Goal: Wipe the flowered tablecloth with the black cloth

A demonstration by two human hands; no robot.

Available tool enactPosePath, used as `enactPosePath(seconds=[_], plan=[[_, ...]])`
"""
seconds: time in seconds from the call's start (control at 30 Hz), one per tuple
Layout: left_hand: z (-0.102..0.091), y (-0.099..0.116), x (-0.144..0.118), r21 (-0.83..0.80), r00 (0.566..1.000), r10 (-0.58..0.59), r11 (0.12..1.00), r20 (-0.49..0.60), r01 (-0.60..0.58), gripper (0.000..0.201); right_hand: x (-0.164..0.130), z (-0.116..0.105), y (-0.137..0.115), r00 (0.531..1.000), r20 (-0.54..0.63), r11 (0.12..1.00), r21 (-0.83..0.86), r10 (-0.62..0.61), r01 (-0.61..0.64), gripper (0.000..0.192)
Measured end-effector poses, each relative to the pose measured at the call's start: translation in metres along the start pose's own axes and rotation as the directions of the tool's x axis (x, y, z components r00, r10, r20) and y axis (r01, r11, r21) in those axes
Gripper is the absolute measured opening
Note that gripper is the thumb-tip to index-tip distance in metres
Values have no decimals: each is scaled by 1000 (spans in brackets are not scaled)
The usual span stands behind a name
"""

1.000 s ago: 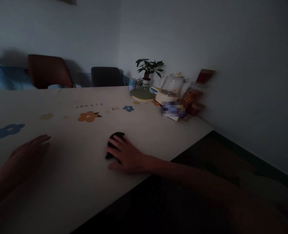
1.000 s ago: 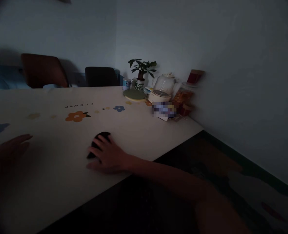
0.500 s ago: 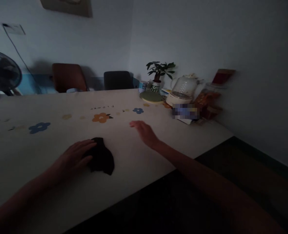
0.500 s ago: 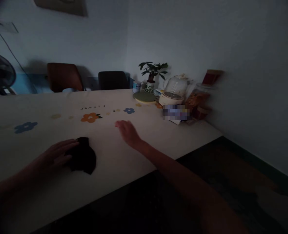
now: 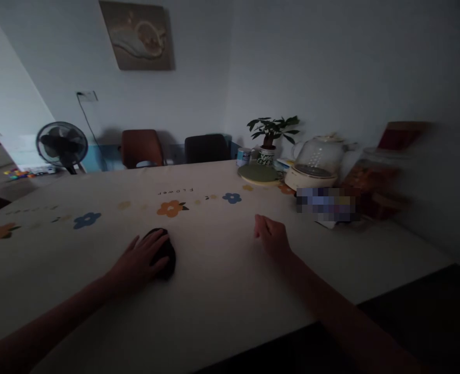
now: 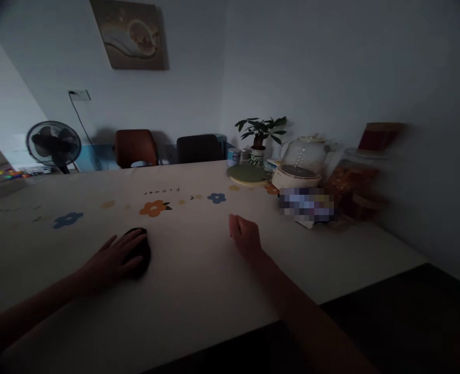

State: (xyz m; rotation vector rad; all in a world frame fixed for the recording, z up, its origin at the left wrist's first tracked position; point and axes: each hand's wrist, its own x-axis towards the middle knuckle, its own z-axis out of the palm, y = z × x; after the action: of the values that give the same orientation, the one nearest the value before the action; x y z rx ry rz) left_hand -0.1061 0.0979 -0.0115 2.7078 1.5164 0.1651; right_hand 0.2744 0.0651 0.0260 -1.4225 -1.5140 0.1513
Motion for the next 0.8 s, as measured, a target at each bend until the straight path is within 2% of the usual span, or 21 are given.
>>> enactPosePath(seconds=[0.17, 0.27, 0.43, 0.57, 0.67, 0.8], plan=[[-5, -41, 61, 9, 976, -217, 976, -12, 217, 61, -7, -2, -3, 982, 107, 985, -64, -155, 163, 49], [-12, -76, 99, 7, 942, -336, 942, -14, 336, 63, -8, -4, -6, 966, 105, 964, -98, -238, 248, 44], [-21, -132, 149, 3, 845, -534, 845, -33, 534, 69, -9, -5, -9, 922, 112, 912, -146, -371, 384, 39], [-29, -160, 171, -15, 785, -618, 786, -48, 618, 71, -11, -5, -10, 866, 148, 842, -201, -479, 500, 37], [-37, -171, 177, -36, 798, -601, 799, -47, 600, 77, -12, -4, -11, 816, 177, 775, -255, -551, 578, 37], [-43, -180, 179, -57, 824, -565, 825, -39, 563, 92, -13, -3, -13, 773, 217, 714, -297, -596, 634, 36]])
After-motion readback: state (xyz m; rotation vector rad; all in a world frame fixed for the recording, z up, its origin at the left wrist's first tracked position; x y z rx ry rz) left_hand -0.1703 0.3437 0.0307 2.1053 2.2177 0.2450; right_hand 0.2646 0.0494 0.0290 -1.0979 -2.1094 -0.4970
